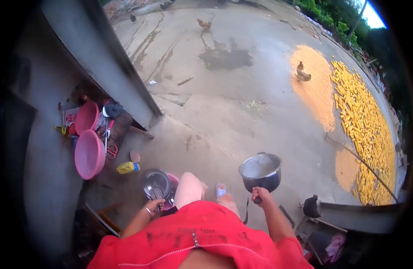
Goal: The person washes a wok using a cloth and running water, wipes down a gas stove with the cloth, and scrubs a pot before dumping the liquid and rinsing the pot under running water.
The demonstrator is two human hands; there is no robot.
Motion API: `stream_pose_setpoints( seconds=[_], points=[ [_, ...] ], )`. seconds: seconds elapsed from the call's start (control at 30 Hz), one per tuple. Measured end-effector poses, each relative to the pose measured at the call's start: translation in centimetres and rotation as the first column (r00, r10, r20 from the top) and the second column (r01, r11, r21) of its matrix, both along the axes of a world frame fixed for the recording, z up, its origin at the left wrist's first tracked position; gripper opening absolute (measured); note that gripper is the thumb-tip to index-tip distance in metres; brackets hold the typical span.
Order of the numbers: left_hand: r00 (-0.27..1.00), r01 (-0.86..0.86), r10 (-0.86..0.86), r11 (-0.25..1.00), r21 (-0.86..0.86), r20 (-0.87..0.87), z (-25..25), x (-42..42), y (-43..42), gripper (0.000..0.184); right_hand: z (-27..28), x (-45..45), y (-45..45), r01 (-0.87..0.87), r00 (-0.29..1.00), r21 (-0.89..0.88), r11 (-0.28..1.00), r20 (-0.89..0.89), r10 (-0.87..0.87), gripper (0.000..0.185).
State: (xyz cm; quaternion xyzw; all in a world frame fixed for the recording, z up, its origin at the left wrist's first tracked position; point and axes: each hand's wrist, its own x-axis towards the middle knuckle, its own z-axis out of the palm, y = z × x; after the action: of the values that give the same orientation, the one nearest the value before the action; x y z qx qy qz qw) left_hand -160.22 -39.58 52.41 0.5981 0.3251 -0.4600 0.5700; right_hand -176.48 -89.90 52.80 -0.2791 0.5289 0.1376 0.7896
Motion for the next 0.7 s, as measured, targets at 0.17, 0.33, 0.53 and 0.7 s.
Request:
stream_pose_setpoints(
  seconds=[0.17,0.33,0.53,0.7],
  points=[
    [0.978,-0.146,0.143,0.989,-0.008,-0.154,-5.1,5.9,-0.6,0.012,0.8,24.9,-2.8,-0.47,0.835,-0.435,0.768,0.063,0.546,0.028],
    [0.949,-0.25,0.243,0.968,-0.009,-0.203,-8.2,18.2,-1.1,0.014,3.6,50.4,-1.6,-0.584,0.792,-0.503,0.637,-0.181,0.583,0.015],
    [0.94,-0.335,0.339,0.937,0.099,-0.027,-6.5,28.1,1.8,0.016,-3.6,72.7,-3.4,-0.635,0.753,-0.601,0.485,-0.345,0.56,0.015],
    [0.923,-0.378,0.364,0.919,0.113,0.126,-3.7,33.9,2.0,0.016,-6.6,79.8,-7.0,-0.61,0.761,-0.643,0.463,-0.314,0.567,0.016]
  ],
)
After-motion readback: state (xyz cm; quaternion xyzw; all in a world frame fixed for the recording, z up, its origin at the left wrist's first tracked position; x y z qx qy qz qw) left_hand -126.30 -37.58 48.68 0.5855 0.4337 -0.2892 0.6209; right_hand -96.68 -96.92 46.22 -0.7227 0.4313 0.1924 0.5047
